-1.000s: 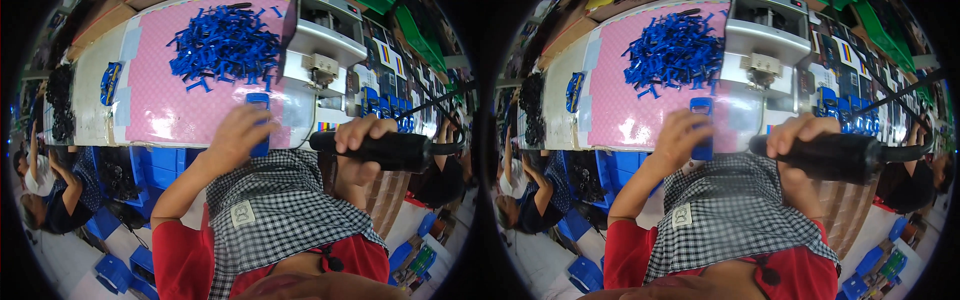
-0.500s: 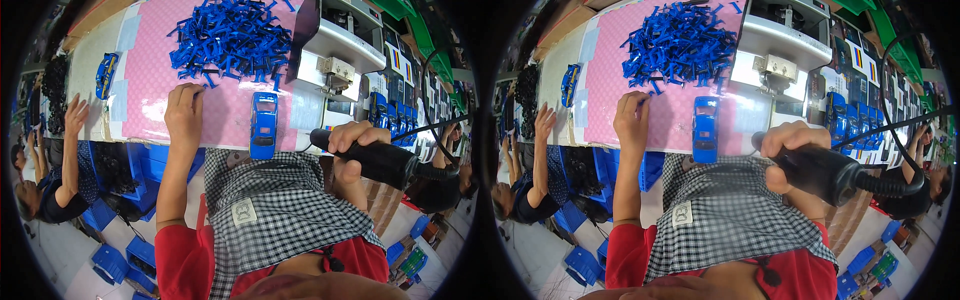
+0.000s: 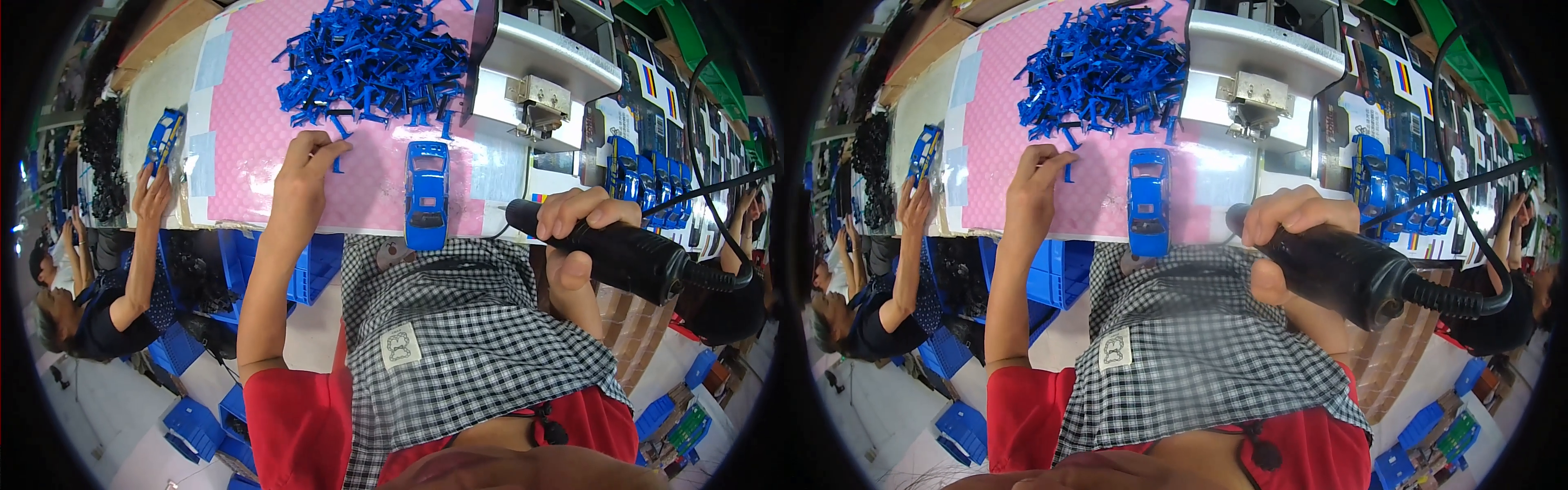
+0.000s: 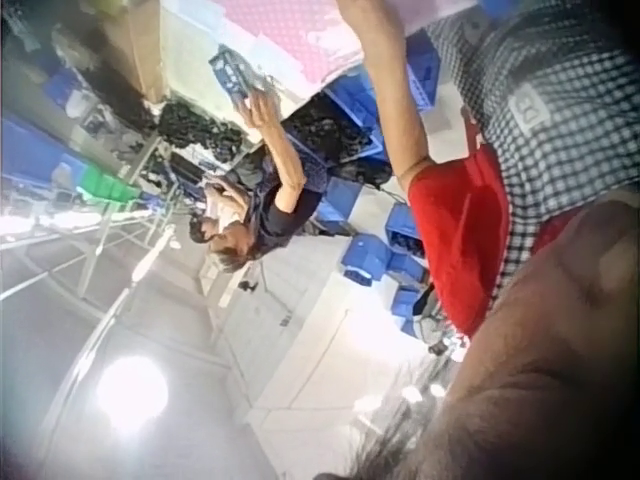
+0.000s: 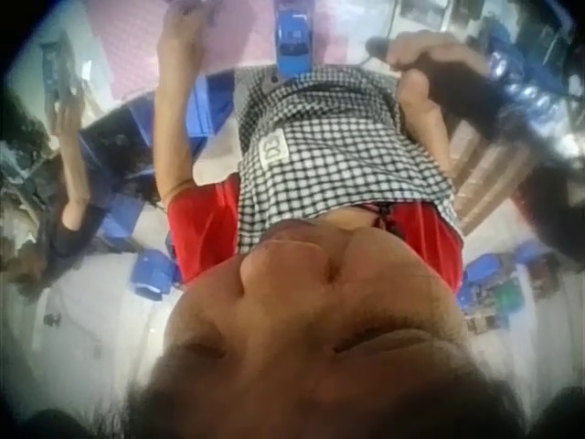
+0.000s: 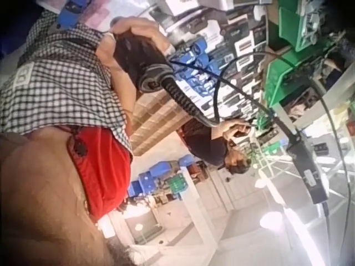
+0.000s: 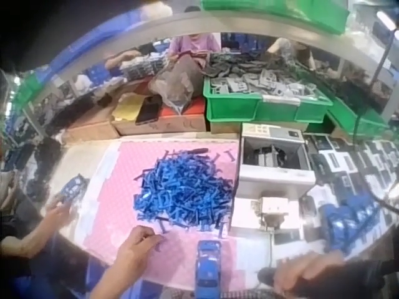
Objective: The person attaches plastic parts onto toy car bodies by hand, fastens them using a handheld heating tool, and places the assembled toy cars on the table.
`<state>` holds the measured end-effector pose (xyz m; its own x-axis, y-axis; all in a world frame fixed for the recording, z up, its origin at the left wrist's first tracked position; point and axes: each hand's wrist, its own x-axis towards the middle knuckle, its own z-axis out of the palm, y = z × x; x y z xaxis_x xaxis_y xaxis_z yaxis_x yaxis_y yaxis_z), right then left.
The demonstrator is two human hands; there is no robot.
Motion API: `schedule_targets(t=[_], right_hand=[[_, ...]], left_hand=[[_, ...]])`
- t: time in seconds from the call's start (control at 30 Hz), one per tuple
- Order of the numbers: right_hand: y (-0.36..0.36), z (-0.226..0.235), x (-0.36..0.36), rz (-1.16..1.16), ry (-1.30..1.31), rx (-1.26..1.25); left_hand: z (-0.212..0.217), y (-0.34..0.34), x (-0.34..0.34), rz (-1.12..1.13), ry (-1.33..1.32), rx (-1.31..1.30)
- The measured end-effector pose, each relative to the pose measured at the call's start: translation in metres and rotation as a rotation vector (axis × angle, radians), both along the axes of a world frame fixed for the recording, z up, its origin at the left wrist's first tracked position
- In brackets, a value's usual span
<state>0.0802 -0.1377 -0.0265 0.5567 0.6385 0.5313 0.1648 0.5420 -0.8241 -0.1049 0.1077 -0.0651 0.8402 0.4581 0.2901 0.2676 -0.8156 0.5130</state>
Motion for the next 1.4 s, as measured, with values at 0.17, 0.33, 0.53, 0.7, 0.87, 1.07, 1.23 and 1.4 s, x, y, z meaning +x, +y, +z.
schedule_targets(t=[0.17, 0.33, 0.53, 0.7, 0.87, 1.07, 1.23, 1.4], right_hand=[[0.003, -0.001, 0.0, -0.014, 0.037, -0.007], [0.001, -0.001, -0.002, -0.033, 0.075, -0.029], [-0.005, 0.002, 0.0, -0.032, 0.101, -0.044], [0.002, 0.004, -0.008, -0.216, 0.009, -0.085], [-0.013, 0.003, -0.004, 0.056, 0.135, 0.001], [-0.017, -0.008, -0.002, 0.052, 0.011, 0.11], [-0.017, -0.008, -0.002, 0.03, -0.062, 0.107], [-0.01, -0.012, -0.002, 0.041, -0.088, 0.169]], left_hand=[[-0.001, 0.012, -0.002, -0.089, 0.064, 0.158], [0.007, 0.007, 0.001, -0.021, 0.008, 0.205], [0.0, -0.008, 0.016, 0.211, -0.109, -0.682], [0.004, -0.019, 0.051, 0.034, -0.269, -0.819], [0.025, -0.029, 0.075, -0.127, -0.002, -0.497], [0.025, -0.027, 0.079, -0.15, 0.177, -0.444], [0.027, -0.031, 0.078, -0.127, 0.136, -0.496], [0.029, -0.029, 0.077, -0.143, 0.156, -0.44]])
